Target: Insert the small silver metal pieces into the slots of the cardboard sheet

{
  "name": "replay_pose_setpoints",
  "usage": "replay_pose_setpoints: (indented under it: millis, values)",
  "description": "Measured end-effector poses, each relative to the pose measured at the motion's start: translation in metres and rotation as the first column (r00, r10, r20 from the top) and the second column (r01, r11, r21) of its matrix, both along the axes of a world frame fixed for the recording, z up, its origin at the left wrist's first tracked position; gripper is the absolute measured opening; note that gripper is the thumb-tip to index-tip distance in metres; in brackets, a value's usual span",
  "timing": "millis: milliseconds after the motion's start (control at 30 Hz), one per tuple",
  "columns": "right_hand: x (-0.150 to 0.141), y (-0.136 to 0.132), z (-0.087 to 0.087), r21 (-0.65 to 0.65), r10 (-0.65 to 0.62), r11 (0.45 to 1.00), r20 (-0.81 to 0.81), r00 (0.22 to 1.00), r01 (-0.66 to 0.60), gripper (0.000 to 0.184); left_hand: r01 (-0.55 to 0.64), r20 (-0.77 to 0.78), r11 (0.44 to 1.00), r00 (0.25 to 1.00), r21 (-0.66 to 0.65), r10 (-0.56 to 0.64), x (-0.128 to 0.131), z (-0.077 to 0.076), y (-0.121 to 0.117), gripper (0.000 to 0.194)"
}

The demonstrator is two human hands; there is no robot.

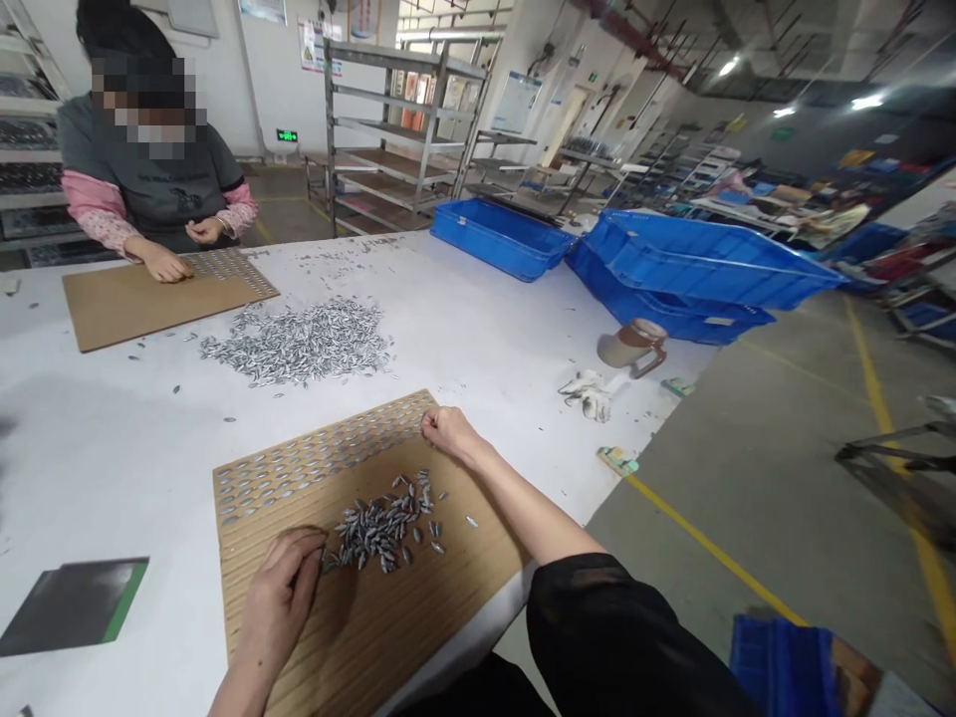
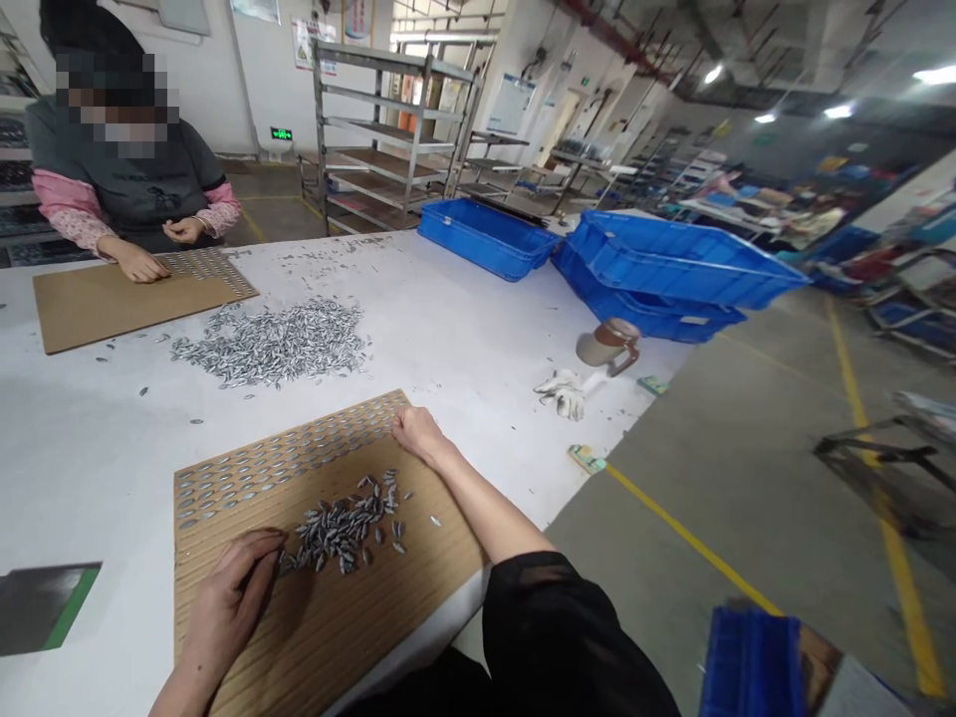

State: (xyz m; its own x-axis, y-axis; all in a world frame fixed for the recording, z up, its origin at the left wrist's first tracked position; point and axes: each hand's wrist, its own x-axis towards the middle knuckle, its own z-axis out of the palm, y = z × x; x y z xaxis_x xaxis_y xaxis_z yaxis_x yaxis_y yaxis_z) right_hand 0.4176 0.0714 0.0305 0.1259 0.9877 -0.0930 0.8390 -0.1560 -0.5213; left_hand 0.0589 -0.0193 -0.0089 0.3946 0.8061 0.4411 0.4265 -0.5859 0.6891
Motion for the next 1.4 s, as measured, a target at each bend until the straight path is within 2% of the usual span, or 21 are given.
replay_pose_setpoints:
  millis: [133,267,367,433,467,500,567,633,700,733,867,1033,1400]
  values:
    - [0.006,-0.005,-0.005,0.059,0.1,0.993,0.091,0.991,-0.106,0.018,-0.003,-0.016,1.0,1.0,-0.02,0.002,-0.002,-0.002,-0.001,0.018]
    - [0.012,-0.009,-0.008,0.109,0.128,0.984,0.115,0.985,-0.141,0.013,-0.001,-0.003,1.0,1.0,-0.008,0.001,-0.002,-0.002,0.0,0.017]
    - [0.006,-0.018,-0.002,0.138,0.091,0.986,-0.01,0.996,-0.089,0.009,-0.023,0.043,0.999,0.999,-0.04,0.025,-0.002,0.001,0.0,0.016]
    - [-0.01,-0.03,0.005,0.124,0.065,0.992,-0.235,0.97,-0.036,0.003,-0.077,0.097,0.991,0.991,-0.105,0.088,-0.001,0.005,-0.003,0.017]
    - [-0.022,-0.038,0.01,0.092,0.06,0.995,-0.38,0.923,-0.027,0.001,-0.109,0.131,0.982,0.983,-0.152,0.129,0.0,0.008,-0.006,0.018]
    - [-0.037,-0.047,0.015,0.049,0.072,0.997,-0.538,0.84,-0.054,0.006,-0.135,0.166,0.968,0.971,-0.213,0.172,0.0,0.012,-0.009,0.02]
    - [-0.072,-0.066,0.025,-0.018,0.112,0.982,-0.746,0.657,-0.188,0.014,-0.117,0.259,0.928,0.941,-0.355,0.218,0.003,0.02,-0.017,0.026]
    - [-0.107,-0.085,0.034,-0.02,0.138,0.962,-0.826,0.546,-0.273,0.016,-0.021,0.373,0.861,0.896,-0.508,0.242,0.007,0.028,-0.025,0.035]
    - [-0.137,-0.098,0.04,0.004,0.177,0.944,-0.85,0.496,-0.33,0.014,0.074,0.458,0.81,0.853,-0.581,0.25,0.009,0.033,-0.032,0.039]
    - [-0.149,-0.102,0.042,0.019,0.197,0.937,-0.854,0.482,-0.349,0.012,0.099,0.495,0.803,0.829,-0.588,0.261,0.009,0.034,-0.035,0.037]
    - [-0.178,-0.106,0.039,0.051,0.233,0.927,-0.855,0.463,-0.372,0.01,0.142,0.566,0.787,0.77,-0.601,0.294,0.003,0.034,-0.038,0.024]
    - [-0.189,-0.1,0.034,-0.002,0.173,0.944,-0.846,0.504,-0.329,0.012,0.149,0.589,0.781,0.744,-0.607,0.316,-0.006,0.028,-0.032,0.026]
    - [-0.198,-0.097,0.028,-0.054,0.098,0.95,-0.883,0.46,-0.306,0.014,0.0,0.465,0.826,0.826,-0.564,0.318,-0.008,0.027,-0.031,0.024]
